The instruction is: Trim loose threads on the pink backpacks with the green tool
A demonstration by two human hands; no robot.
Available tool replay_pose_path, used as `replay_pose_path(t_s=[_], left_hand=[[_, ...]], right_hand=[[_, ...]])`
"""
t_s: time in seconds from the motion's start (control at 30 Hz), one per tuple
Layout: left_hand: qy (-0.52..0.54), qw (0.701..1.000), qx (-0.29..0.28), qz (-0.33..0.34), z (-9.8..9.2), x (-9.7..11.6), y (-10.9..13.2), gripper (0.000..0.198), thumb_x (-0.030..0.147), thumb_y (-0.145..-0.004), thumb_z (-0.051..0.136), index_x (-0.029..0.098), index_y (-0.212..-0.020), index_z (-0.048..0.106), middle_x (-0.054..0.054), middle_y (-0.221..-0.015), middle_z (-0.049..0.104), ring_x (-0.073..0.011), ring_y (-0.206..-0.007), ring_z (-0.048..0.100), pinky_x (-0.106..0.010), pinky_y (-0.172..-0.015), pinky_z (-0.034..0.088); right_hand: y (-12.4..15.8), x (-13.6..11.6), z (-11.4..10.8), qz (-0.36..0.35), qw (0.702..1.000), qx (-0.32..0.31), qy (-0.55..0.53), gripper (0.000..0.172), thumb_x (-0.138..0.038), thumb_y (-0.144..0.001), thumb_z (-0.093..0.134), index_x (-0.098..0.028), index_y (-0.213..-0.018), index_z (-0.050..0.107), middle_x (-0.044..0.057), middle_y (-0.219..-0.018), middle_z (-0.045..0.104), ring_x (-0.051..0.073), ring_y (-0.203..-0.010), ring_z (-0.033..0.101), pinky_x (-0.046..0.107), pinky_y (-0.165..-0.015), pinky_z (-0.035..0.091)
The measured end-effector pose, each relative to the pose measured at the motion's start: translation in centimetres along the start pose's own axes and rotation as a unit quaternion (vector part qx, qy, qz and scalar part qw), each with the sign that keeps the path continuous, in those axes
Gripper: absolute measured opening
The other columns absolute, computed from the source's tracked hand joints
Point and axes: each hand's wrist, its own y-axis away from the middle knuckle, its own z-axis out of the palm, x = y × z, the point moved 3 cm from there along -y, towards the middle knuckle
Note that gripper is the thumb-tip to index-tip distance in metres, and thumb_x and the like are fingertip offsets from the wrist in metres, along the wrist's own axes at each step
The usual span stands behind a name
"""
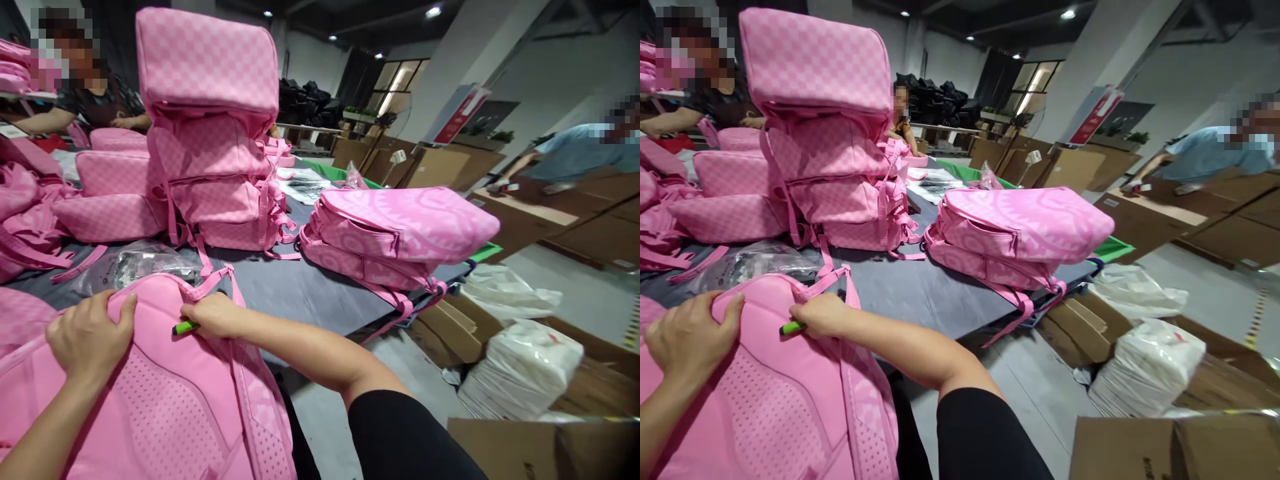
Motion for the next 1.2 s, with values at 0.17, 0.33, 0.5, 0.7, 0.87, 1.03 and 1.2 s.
replay_pose_path(t_s=[0.17,0.33,0.5,0.7,0.87,1.03,1.2], left_hand=[[0.004,1.000,0.002,0.001,0.0,0.0,0.1,0.065,0.063,-0.096,0.029,0.014,-0.109,0.070,-0.013,-0.089,0.072,-0.0285,-0.081,0.062,-0.035,-0.068,0.030],[0.027,0.999,0.011,-0.020,-0.2,0.1,0.2,0.059,0.063,-0.095,0.030,0.019,-0.104,0.067,-0.010,-0.084,0.069,-0.0293,-0.081,0.060,-0.035,-0.070,0.032],[0.084,0.996,-0.015,-0.011,-1.2,0.4,0.2,0.037,0.060,-0.092,0.034,0.030,-0.094,0.054,-0.005,-0.075,0.058,-0.0335,-0.079,0.055,-0.036,-0.066,0.031],[0.101,0.995,0.003,-0.013,-1.3,0.3,0.2,0.033,0.057,-0.091,0.036,0.030,-0.093,0.053,-0.005,-0.073,0.056,-0.0330,-0.077,0.054,-0.038,-0.066,0.031],[0.072,0.997,0.012,0.006,-1.0,0.2,0.5,0.037,0.057,-0.094,0.037,0.027,-0.096,0.057,-0.005,-0.076,0.060,-0.0302,-0.077,0.055,-0.035,-0.067,0.031],[0.067,0.997,0.020,0.015,-0.7,0.1,0.4,0.040,0.056,-0.097,0.038,0.023,-0.097,0.061,-0.006,-0.075,0.062,-0.0280,-0.073,0.054,-0.034,-0.067,0.031],[0.115,0.993,0.032,-0.003,-0.1,-0.5,0.2,0.038,0.046,-0.100,0.032,0.024,-0.096,0.063,-0.004,-0.073,0.060,-0.0260,-0.071,0.053,-0.035,-0.067,0.030]], right_hand=[[-0.1,-0.2,0.1,0.086,0.988,-0.064,-0.108,0.024,-0.034,-0.091,0.057,-0.023,-0.110,0.067,0.004,-0.110,0.073,0.024,-0.096,0.068,0.028,-0.060,0.040],[-0.5,-0.6,-0.2,0.129,0.976,-0.109,-0.140,0.028,-0.027,-0.080,0.059,-0.021,-0.105,0.071,0.003,-0.096,0.074,0.021,-0.080,0.069,0.026,-0.051,0.041],[-0.5,-0.4,-0.1,0.144,0.970,-0.131,-0.143,0.025,-0.029,-0.072,0.063,-0.017,-0.092,0.071,0.002,-0.077,0.072,0.017,-0.061,0.064,0.024,-0.045,0.044],[0.3,-1.7,0.0,0.046,0.995,-0.072,-0.046,0.014,-0.027,-0.085,0.061,-0.017,-0.091,0.069,0.006,-0.089,0.074,0.021,-0.076,0.068,0.029,-0.056,0.049],[0.7,-1.5,1.0,0.008,0.999,-0.031,-0.006,0.033,-0.043,-0.102,0.050,-0.016,-0.094,0.066,0.007,-0.088,0.073,0.022,-0.079,0.068,0.030,-0.062,0.049],[-0.1,-1.3,0.6,-0.062,0.994,-0.021,0.087,0.043,-0.047,-0.105,0.044,-0.014,-0.089,0.065,0.007,-0.077,0.070,0.020,-0.072,0.067,0.029,-0.060,0.049],[-3.2,-2.3,-1.6,-0.124,0.983,0.017,0.132,0.038,-0.028,-0.109,0.028,-0.009,-0.108,0.060,0.014,-0.095,0.071,0.024,-0.092,0.069,0.034,-0.076,0.053]])
